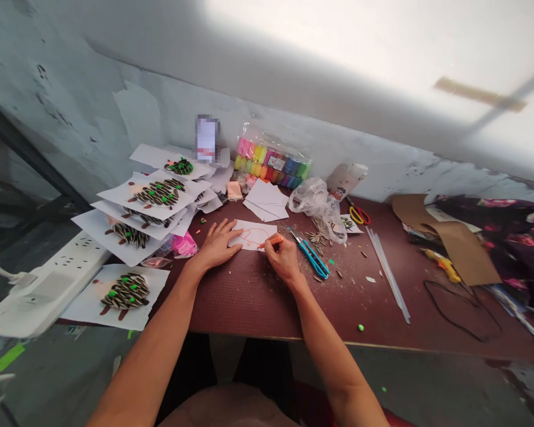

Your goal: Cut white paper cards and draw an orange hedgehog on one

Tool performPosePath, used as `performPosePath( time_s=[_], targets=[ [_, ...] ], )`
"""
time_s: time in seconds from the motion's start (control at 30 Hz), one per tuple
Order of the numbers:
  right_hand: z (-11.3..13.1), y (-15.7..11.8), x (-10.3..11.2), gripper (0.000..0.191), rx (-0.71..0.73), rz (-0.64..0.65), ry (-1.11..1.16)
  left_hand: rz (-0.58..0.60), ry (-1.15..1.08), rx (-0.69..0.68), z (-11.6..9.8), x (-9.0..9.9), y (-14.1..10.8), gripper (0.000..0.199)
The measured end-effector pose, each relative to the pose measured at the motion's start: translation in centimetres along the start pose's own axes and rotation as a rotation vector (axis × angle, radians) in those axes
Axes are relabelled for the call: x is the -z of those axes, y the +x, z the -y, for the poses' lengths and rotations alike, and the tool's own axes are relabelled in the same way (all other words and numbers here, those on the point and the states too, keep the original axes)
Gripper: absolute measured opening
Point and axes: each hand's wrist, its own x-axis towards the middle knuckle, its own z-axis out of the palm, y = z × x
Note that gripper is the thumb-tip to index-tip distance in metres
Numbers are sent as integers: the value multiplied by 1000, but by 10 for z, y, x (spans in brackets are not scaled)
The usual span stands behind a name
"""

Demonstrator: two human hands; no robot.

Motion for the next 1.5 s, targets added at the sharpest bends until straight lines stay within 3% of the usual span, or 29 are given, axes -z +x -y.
performPosePath(
  time_s=[1.5],
  targets=[
    [-2, 1, 1, 23, -2, -28, -21, -12, -10, -7, 2, -2, 0, 52]
  ],
)
